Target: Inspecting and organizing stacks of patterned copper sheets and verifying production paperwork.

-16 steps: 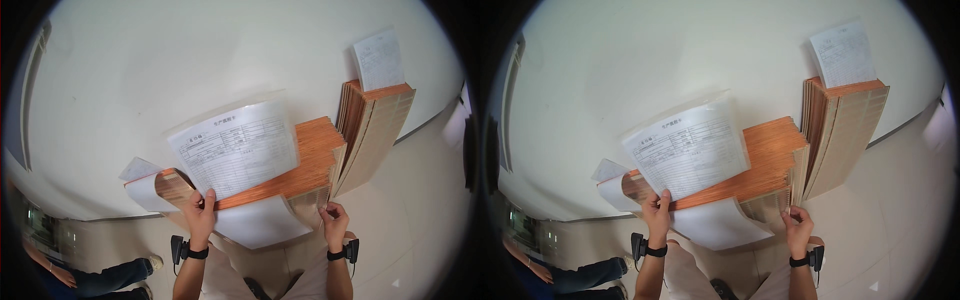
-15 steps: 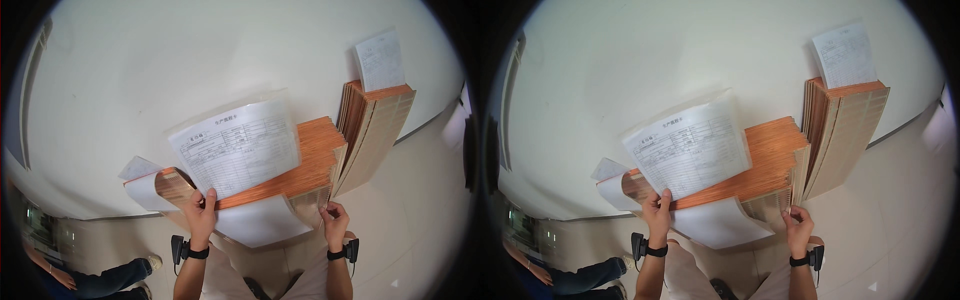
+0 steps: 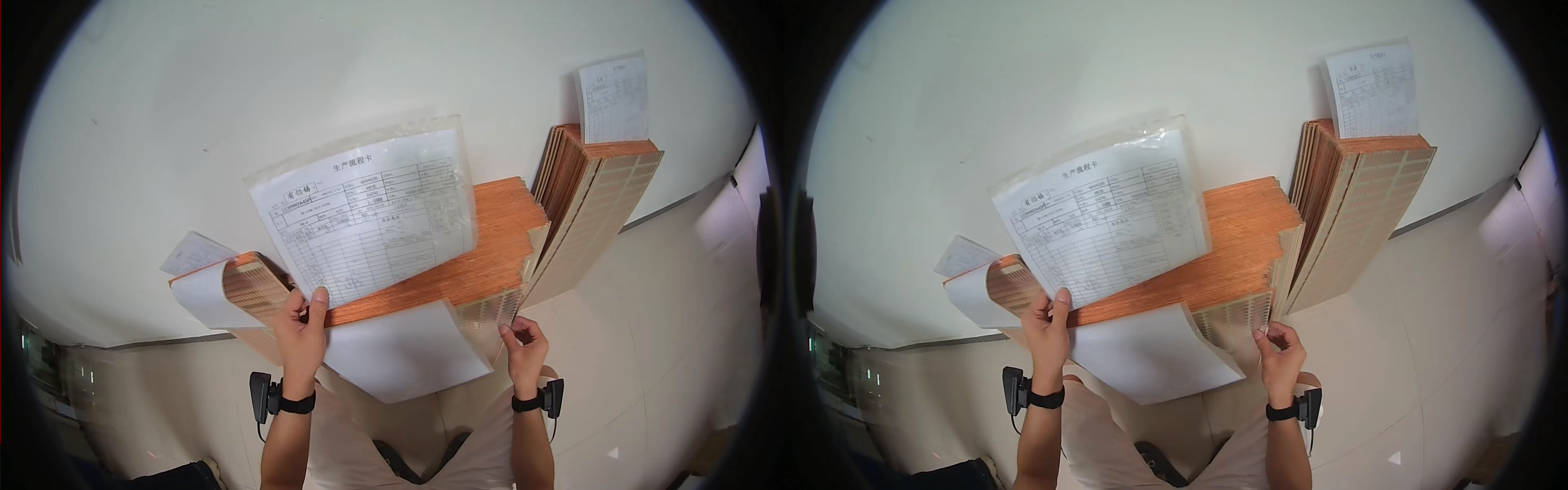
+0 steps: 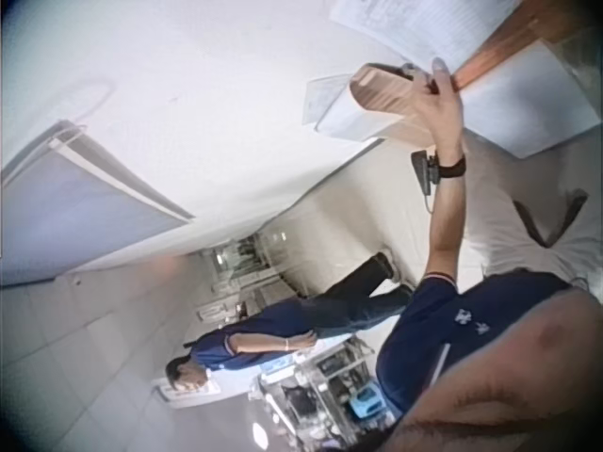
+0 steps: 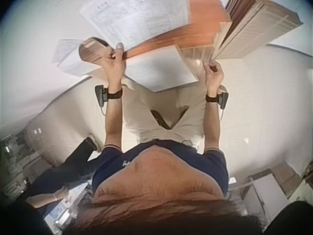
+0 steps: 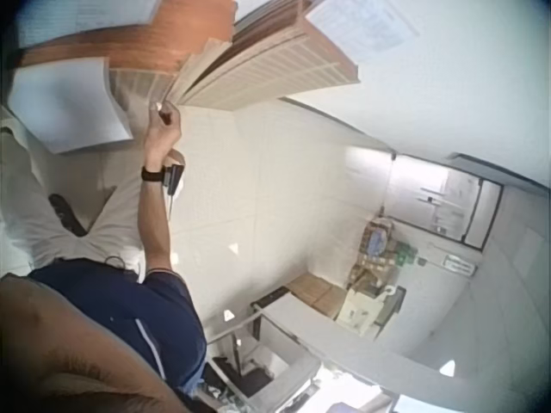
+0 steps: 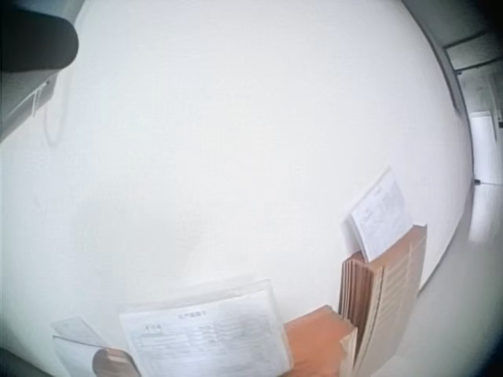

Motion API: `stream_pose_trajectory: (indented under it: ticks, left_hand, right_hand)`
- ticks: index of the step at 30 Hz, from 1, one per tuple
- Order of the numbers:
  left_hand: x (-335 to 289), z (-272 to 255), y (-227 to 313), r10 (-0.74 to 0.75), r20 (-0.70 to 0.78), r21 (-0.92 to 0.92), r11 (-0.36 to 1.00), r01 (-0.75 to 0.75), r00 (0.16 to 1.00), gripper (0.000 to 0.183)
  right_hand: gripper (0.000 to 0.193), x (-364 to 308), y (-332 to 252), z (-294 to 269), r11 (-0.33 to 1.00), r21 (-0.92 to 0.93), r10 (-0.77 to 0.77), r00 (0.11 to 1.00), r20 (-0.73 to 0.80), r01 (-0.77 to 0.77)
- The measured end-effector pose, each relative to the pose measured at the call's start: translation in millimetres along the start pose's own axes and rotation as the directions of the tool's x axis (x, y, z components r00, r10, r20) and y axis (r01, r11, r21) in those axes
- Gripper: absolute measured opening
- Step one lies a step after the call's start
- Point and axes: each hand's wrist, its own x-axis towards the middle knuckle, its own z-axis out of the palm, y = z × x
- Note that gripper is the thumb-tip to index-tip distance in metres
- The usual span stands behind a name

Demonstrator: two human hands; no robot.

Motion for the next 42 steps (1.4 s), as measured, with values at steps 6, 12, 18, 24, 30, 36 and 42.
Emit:
stream_pose_trajectory:
  ticks: [6,12,18,24,30,36,42]
  left_hand:
    - [-1.1,1.9,1.7,0.001,-0.007,-0.003,1.000,-0.001,1.000,0.025]
    - [-0.9,1.5,0.7,-0.011,-0.003,-0.019,1.000,0.011,1.000,0.024]
    - [-0.8,-0.1,4.4,-0.024,0.003,0.024,0.999,0.023,1.000,0.025]
    - [-1.3,-0.5,6.0,-0.041,0.023,0.018,0.999,0.041,0.999,0.025]
    - [-1.1,2.2,3.5,-0.023,0.013,-0.017,1.000,0.023,1.000,0.023]
    - [8.8,-8.9,2.0,-0.026,0.071,0.070,0.997,0.021,0.997,0.022]
    - [38.3,-41.8,38.1,-0.058,0.042,0.100,0.993,0.054,0.997,0.025]
  right_hand:
    - [0.024,-0.8,0.2,-1.1,1.000,-0.008,0.001,1.000,-0.003,-0.001]
    - [0.024,-0.3,1.4,-3.0,1.000,-0.013,0.008,1.000,0.001,-0.008]
    - [0.024,0.1,2.7,-1.6,1.000,0.001,-0.004,1.000,0.001,0.004]
    - [0.023,0.7,2.2,-1.5,1.000,-0.016,-0.012,1.000,0.009,0.012]
    - [0.023,0.0,1.7,-2.9,1.000,-0.027,-0.004,1.000,0.001,0.004]
    - [0.023,1.0,5.2,-2.4,1.000,-0.008,0.026,1.000,0.004,-0.026]
    - [0.022,0.6,1.6,-3.5,0.999,-0.046,0.011,1.000,0.014,-0.010]
